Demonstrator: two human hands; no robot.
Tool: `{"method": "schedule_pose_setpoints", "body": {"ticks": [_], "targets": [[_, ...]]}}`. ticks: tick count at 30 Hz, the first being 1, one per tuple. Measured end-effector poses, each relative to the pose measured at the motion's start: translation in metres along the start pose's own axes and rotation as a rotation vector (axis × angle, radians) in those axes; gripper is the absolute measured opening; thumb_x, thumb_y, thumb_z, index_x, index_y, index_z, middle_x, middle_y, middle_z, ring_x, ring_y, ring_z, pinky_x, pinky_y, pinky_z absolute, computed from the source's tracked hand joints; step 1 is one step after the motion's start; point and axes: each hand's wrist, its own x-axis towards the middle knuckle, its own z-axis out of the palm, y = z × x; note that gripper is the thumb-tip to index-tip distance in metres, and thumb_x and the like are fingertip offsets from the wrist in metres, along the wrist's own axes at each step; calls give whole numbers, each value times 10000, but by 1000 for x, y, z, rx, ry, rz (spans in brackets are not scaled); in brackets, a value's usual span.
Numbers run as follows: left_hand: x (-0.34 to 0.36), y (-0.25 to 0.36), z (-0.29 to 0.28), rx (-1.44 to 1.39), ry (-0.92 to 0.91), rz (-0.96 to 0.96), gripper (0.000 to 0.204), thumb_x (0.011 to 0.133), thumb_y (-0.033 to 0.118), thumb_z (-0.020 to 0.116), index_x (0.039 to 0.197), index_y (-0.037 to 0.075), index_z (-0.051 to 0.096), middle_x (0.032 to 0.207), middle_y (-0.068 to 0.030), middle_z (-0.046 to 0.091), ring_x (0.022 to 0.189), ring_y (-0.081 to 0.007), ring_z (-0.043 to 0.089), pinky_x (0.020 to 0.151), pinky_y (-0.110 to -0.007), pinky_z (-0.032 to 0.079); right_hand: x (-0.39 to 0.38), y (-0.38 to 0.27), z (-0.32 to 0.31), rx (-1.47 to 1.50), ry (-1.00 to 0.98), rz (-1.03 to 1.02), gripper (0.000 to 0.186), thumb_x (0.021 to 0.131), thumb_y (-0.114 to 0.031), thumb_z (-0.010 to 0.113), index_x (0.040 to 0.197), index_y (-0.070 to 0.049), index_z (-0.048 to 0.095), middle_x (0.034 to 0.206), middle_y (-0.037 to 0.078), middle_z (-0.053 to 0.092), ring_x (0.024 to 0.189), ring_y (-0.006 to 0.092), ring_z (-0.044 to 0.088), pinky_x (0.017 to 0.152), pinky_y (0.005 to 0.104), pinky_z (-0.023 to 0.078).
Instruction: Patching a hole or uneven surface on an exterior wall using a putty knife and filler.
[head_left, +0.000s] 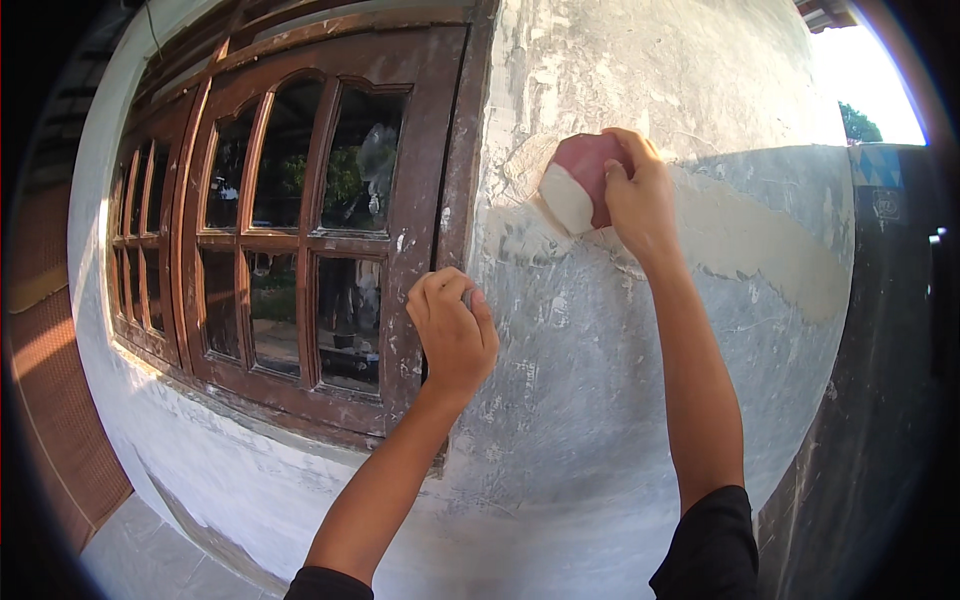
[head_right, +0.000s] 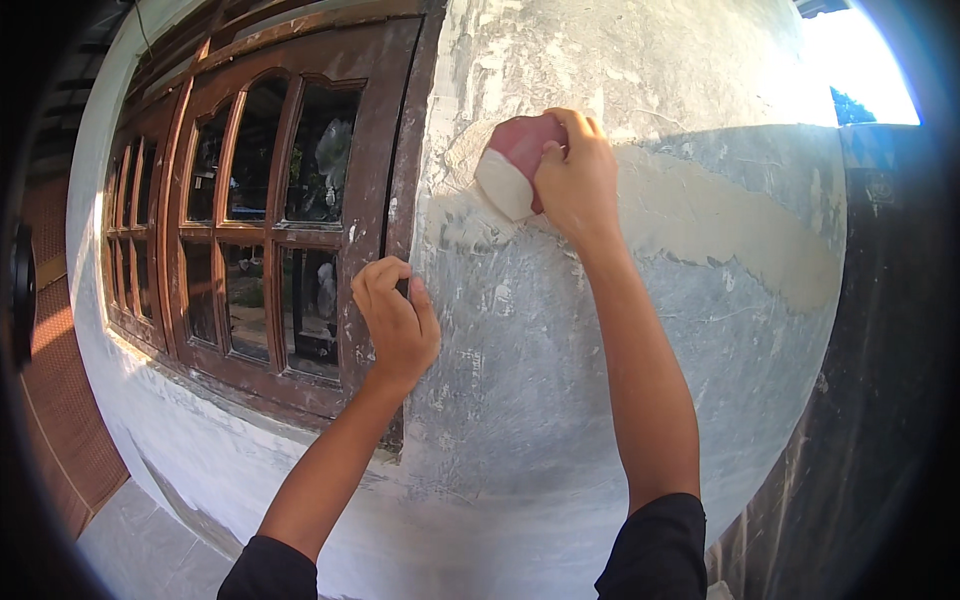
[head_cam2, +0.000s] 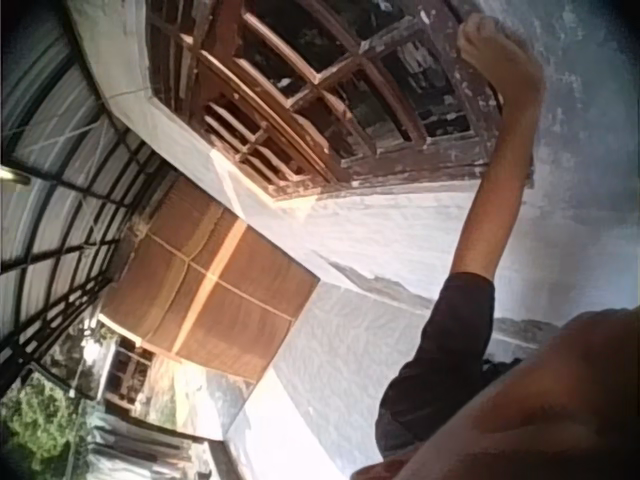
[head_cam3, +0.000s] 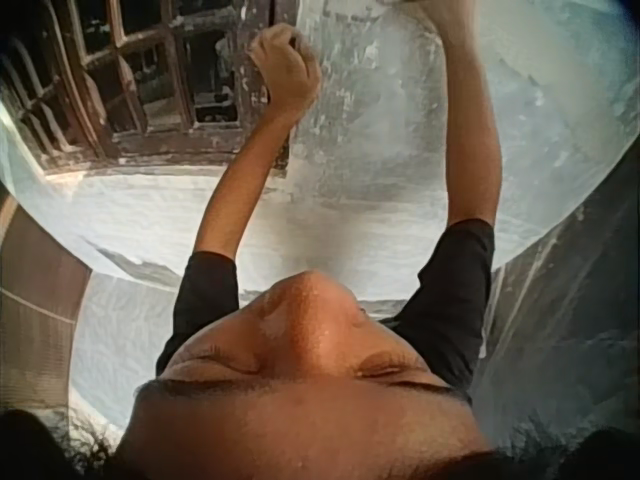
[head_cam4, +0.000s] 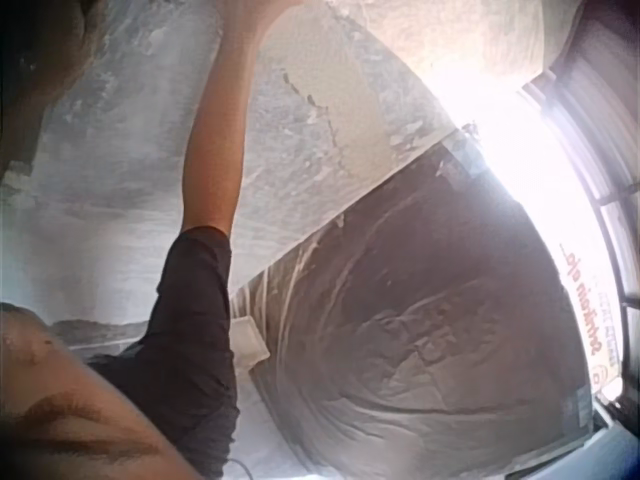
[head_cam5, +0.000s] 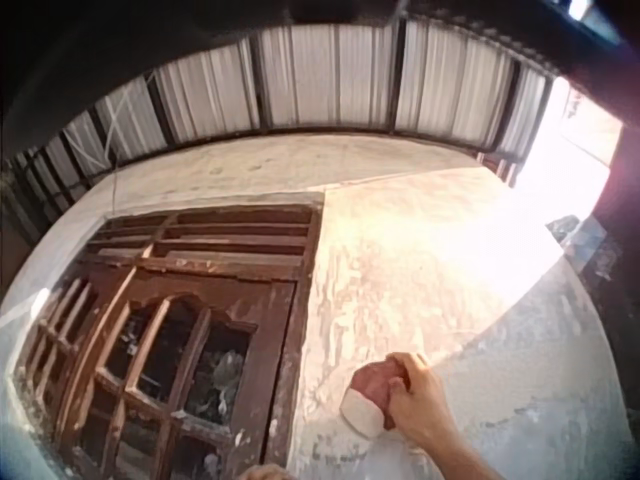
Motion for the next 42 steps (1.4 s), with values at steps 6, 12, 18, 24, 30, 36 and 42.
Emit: {"method": "schedule_pose_setpoints", "body": {"ticks": [6,12,18,24,30,36,42], "targets": [[0,2,2,14,1,-9,207,923,26,525,1120,13,461,1107,-160,525,1063,-341,444,948,-469,323,26,22,-17,-229,180,-13,340,841,-39,552,1167,-23,648,1099,197,640,1042,379,618,906,434,475],[-1,-1,0,31,6,12,199,925,27,523,1114,13,461,1101,-159,523,1057,-338,444,941,-469,325,-2,5,-1,-96,-60,-71,351,847,-44,554,1185,-10,639,1078,243,625,1030,402,609,935,447,463],[1,1,1,29,14,36,198,924,27,523,1112,13,463,1096,-153,525,1054,-339,446,939,-468,327,10,22,-18,-107,192,62,347,856,-30,541,1191,16,619,1137,231,604,1049,389,596,942,445,459],[0,1,-1,49,6,39,223,906,21,533,1121,18,474,1099,-150,527,1054,-340,450,938,-470,327,16,17,16,-213,32,-37,383,848,-79,527,1213,-53,638,1133,223,612,1039,389,609,970,490,405],[-1,5,4,36,13,51,245,879,25,577,1110,31,499,1111,-127,535,1075,-348,470,933,-490,326,38,36,-15,-207,214,-63,385,850,-109,539,1211,-31,647,1100,211,625,1005,376,625,909,456,473],[0,5,0,38,12,57,237,888,-4,539,1118,17,484,1104,-147,531,1062,-343,454,944,-468,327,37,31,-15,-286,149,-59,358,856,-62,569,1202,-28,651,1097,194,627,1002,351,624,913,406,477],[-2,-1,-2,50,1,40,250,885,26,575,1120,34,491,1118,-129,528,1075,-349,469,933,-492,325,19,20,-1,-119,18,-30,360,848,-98,557,1187,-39,662,1125,200,633,1026,362,628,945,448,450]]}}
